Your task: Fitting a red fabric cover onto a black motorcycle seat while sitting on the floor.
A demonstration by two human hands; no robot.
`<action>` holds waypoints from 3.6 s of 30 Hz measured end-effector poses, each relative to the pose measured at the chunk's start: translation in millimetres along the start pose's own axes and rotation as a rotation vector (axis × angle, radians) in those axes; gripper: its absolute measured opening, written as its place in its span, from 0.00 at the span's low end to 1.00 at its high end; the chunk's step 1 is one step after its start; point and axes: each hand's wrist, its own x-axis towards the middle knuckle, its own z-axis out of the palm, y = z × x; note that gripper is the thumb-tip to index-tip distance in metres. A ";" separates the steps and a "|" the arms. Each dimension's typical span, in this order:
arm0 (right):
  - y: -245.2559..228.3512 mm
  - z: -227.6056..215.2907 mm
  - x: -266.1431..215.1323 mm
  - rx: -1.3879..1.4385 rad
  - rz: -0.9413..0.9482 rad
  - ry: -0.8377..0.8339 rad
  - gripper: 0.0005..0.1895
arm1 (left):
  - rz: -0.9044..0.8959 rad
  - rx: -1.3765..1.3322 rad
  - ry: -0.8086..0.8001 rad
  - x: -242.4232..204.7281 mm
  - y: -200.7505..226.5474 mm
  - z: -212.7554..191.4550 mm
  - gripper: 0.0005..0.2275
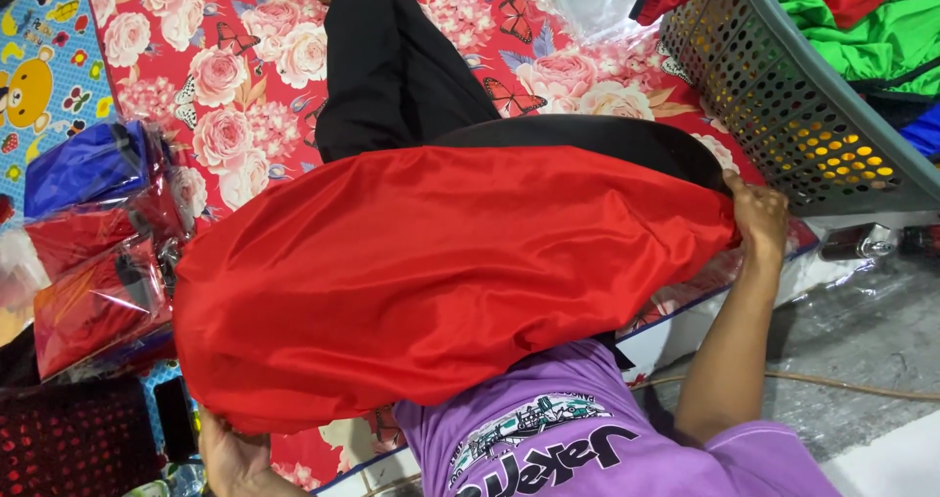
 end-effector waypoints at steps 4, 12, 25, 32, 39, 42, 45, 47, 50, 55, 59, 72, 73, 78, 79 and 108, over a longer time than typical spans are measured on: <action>8.6 3.8 9.0 -0.027 -0.035 -0.009 0.40 | 0.019 0.027 -0.012 32.6 -16.2 -32.6 0.16; 10.0 12.0 13.0 -0.103 0.011 0.067 0.41 | 0.144 0.061 -0.095 -3.5 5.9 -11.7 0.16; 16.6 20.7 23.5 -0.081 0.129 0.079 0.41 | 0.187 0.558 -0.225 58.1 13.7 -21.7 0.28; 18.1 16.3 17.1 -0.050 0.089 0.060 0.41 | 0.248 0.917 -0.426 119.0 100.1 59.0 0.37; 17.4 22.9 22.1 -0.034 0.146 0.075 0.41 | 0.202 0.993 -0.426 30.5 67.1 41.8 0.41; 8.0 16.7 14.7 -0.040 0.150 0.061 0.40 | 0.207 0.979 -0.427 34.9 69.4 49.3 0.39; 19.2 20.4 27.5 -0.052 0.170 0.061 0.41 | 0.210 0.964 -0.423 39.7 71.9 54.7 0.38; 22.8 23.1 28.2 -0.045 0.154 0.070 0.41 | 0.209 0.957 -0.419 43.5 73.6 55.2 0.37; 17.8 20.9 19.3 -0.040 0.127 0.086 0.39 | 0.211 0.945 -0.414 49.9 76.8 56.5 0.35; 20.8 22.4 20.9 -0.039 0.097 0.112 0.38 | 0.214 0.923 -0.410 63.4 83.7 60.4 0.33; 27.1 26.9 26.0 -0.034 0.094 0.123 0.37 | 0.220 0.905 -0.407 73.1 89.1 64.6 0.31; -18.7 9.9 -16.1 0.001 0.105 0.118 0.35 | 0.227 0.839 -0.384 105.8 99.5 67.0 0.24; -20.5 9.2 -17.8 0.000 0.102 0.118 0.35 | 0.226 0.836 -0.383 77.8 110.2 84.0 0.24; -18.6 11.3 -13.9 -0.042 0.121 0.114 0.38 | 0.149 0.716 -0.396 74.7 114.9 112.3 0.27; -12.4 14.1 -8.9 -0.042 0.121 0.115 0.38 | 0.149 0.715 -0.398 82.7 113.8 112.5 0.27; 144.3 54.4 201.2 -1.464 -1.392 0.590 0.22 | 0.125 0.156 0.041 -165.0 113.9 -5.6 0.20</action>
